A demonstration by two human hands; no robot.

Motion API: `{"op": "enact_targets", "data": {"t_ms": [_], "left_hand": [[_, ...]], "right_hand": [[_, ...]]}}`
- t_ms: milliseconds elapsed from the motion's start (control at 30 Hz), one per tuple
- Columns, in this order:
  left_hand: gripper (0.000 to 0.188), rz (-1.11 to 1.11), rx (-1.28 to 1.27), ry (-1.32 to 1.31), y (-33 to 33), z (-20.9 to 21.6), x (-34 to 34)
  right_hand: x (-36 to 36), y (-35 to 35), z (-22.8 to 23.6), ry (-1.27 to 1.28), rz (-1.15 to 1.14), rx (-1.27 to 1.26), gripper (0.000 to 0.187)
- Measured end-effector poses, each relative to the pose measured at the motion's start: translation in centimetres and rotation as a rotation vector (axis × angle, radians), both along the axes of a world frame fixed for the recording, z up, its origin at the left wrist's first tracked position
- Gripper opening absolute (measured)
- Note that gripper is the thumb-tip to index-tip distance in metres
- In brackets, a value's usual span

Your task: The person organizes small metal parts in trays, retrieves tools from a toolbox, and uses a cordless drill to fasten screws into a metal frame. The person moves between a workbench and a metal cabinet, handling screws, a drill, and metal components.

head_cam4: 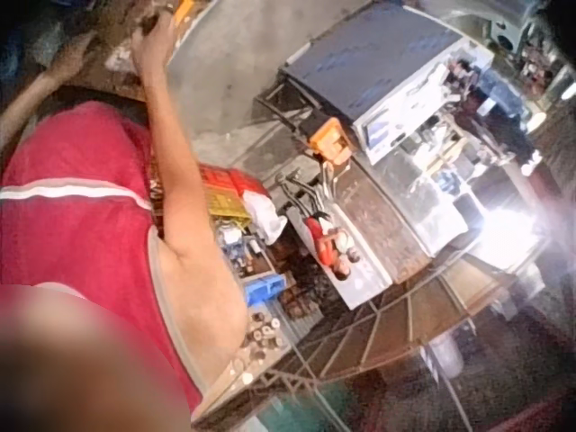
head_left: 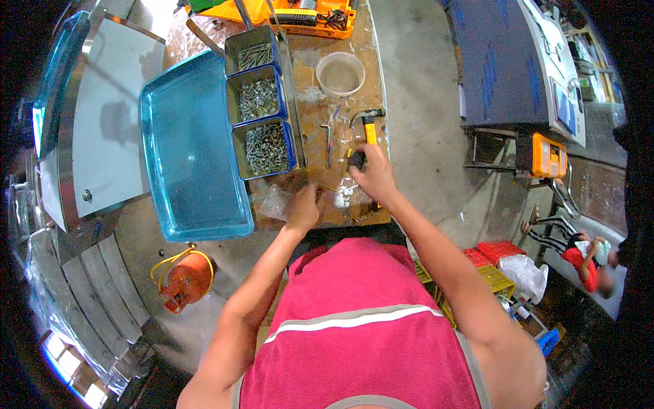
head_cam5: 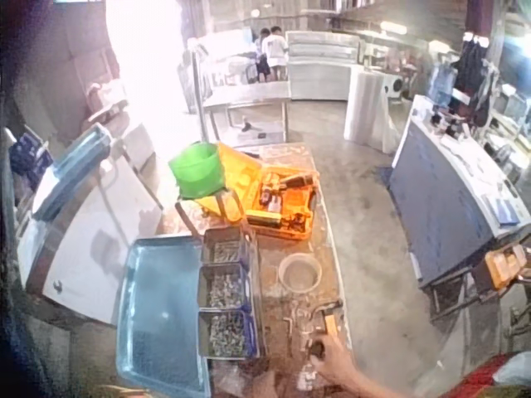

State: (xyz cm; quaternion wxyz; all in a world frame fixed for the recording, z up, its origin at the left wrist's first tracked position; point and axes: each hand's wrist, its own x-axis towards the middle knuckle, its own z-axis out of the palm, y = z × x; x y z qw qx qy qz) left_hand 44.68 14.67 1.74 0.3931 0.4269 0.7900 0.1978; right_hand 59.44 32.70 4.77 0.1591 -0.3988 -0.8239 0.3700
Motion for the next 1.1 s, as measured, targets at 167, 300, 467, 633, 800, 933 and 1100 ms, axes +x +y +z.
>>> {"op": "enact_targets", "data": {"t_ms": [167, 300, 467, 633, 800, 933, 1100], "left_hand": [[0.033, -0.361, -0.036, 0.296, 2.1, -0.9, 0.5], [0.032, -0.547, -0.035, 0.450, 2.7, -1.2, 1.2], [0.033, -0.389, 0.014, 0.542, 1.4, -2.4, 2.6], [0.034, -0.141, -0.163, 0.440, 1.4, -1.3, 3.8], [0.030, 0.840, -0.039, -0.607, 0.5, 4.9, 3.5], [0.027, 1.065, 0.328, -1.253, -1.7, 8.6, 2.5], [0.022, 1.196, 0.380, -1.393, -2.3, 8.3, 2.2]], "right_hand": [[3.0, -2.9, 0.8, -0.224, 0.131, -0.077, 0.044], [3.3, -3.0, -0.2, -0.425, 0.360, -0.013, 0.038], [0.6, -1.0, -1.5, -0.264, 0.352, -0.039, 0.041], [-8.3, 3.0, -4.7, -0.226, 0.462, 0.120, 0.039], [-11.3, 3.8, -8.2, 0.056, 0.600, 0.437, 0.037], [-10.7, 3.9, -8.8, 0.059, 0.644, 0.430, 0.030], [-8.6, 4.1, -2.6, 0.018, 0.225, 0.016, 0.023]]}}
